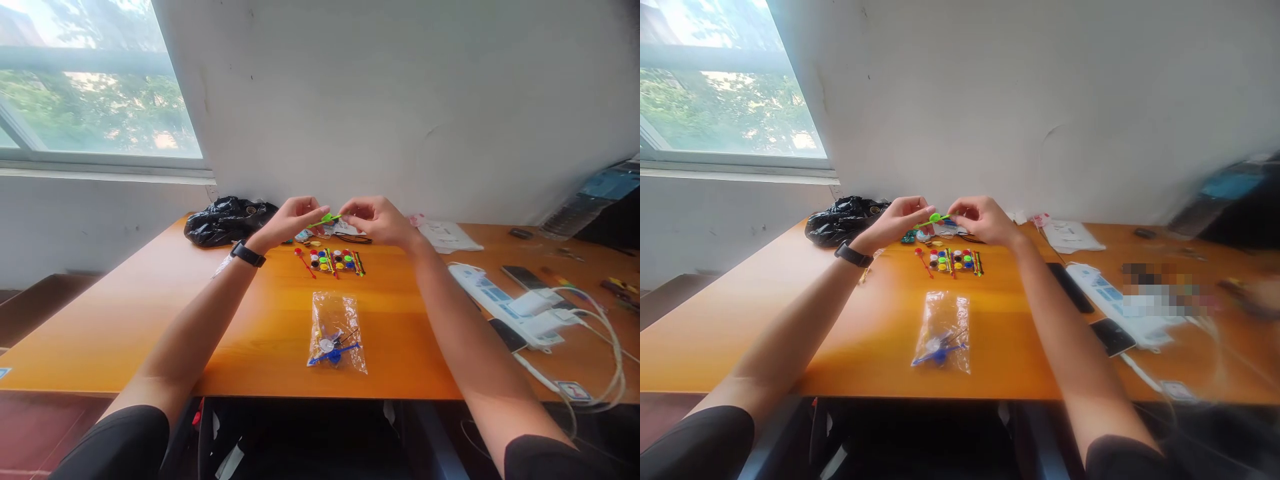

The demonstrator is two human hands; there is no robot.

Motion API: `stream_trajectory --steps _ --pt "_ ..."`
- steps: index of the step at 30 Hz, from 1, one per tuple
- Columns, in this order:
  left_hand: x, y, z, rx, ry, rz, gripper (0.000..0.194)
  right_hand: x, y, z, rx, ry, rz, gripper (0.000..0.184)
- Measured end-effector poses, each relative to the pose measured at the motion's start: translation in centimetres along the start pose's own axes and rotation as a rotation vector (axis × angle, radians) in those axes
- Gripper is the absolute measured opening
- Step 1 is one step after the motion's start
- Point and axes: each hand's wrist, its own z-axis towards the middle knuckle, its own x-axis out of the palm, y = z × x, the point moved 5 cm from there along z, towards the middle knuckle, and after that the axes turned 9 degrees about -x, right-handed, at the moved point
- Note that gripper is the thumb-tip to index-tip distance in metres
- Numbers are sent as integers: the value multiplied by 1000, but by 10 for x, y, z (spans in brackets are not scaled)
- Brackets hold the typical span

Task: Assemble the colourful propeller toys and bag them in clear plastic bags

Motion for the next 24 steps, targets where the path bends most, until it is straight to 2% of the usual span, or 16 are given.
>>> stream_trajectory --steps 4,8,11,15,19,21,24 --pt "-8 1 -3 -27 84 40 36 1 -1 -1 -2 64 24 32" --pt "-7 9 -6 -143 203 189 34 9 -6 -1 -17 137 43 34" --pt "-10 15 -5 -191 169 147 33 9 -5 -1 -17 80 -9 41" --pt "-16 24 -1 -189 142 -44 35 9 2 -1 -9 -17 -4 58" --pt "-25 31 2 -170 123 -122 38 18 3 -1 8 -1 81 71" --pt "-26 32 2 -165 141 -89 37 22 -3 0 65 46 38 81" --pt "-23 32 -1 -182 199 -27 30 17 -16 -2 224 44 -186 94"
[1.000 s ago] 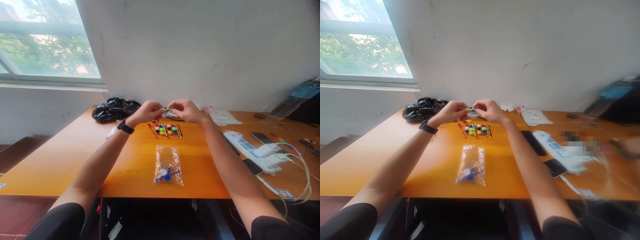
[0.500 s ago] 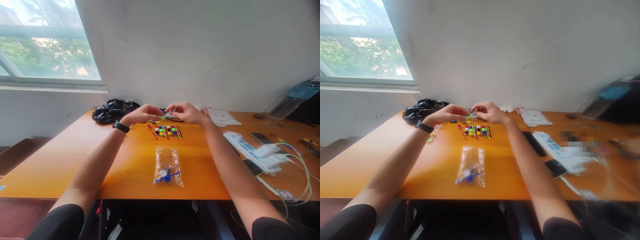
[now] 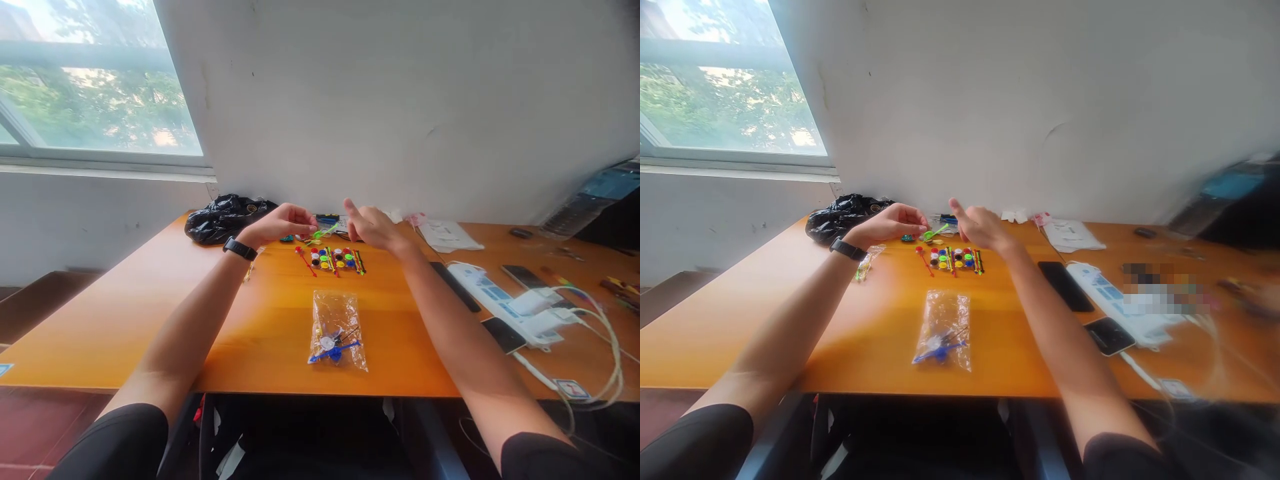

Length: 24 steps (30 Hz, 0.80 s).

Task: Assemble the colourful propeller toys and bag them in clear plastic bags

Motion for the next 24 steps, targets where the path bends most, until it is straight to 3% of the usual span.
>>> stream_trajectory --steps 3,7,10,12,17,21,24 --pt "2 -1 -2 -8 -7 10 31 -6 -5 0 50 -7 -78 89" --pt "0 1 0 11 -61 -26 36 -13 11 -2 -131 -56 5 69" --pt "-2 6 6 26 -82 -149 31 -16 20 -6 -204 -93 66 66" --pt "-2 7 9 30 -83 -241 29 -11 17 -6 -160 -28 103 69" --pt "-3 4 9 32 -100 -317 30 8 -5 -5 60 319 63 92" --pt "-2 4 9 9 -80 -276 28 -4 -14 -2 7 294 5 70" --pt "-1 5 9 -3 -71 -236 26 -16 -41 -3 14 335 -185 54"
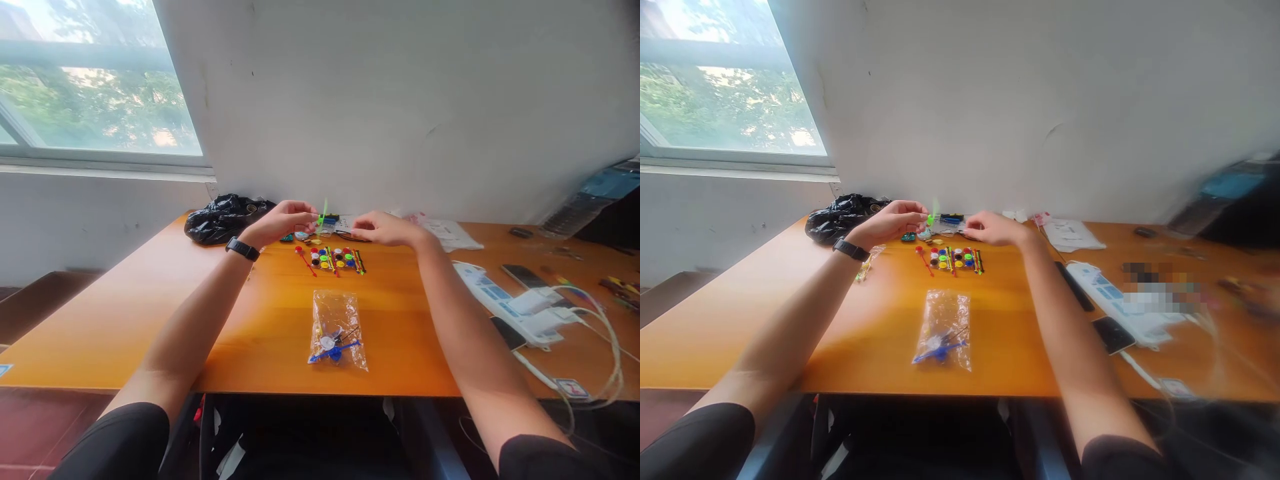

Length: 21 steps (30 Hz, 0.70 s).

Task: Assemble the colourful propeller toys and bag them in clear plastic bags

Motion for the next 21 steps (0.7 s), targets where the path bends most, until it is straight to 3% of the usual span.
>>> stream_trajectory --steps 3,6,9,16,21 --pt "5 -2 -2 -4 28 72 24 7 -52 -8 181 144 -106 60" --pt "13 -8 -8 -8 50 156 25 21 -107 -24 456 297 -137 63" --pt "18 -12 -13 -19 71 224 26 28 -140 -39 574 328 -126 61" --pt "18 -1 -10 -63 100 377 29 21 -163 -46 541 190 -22 45" --pt "20 11 -3 -67 139 409 32 12 -148 -38 470 147 78 32"
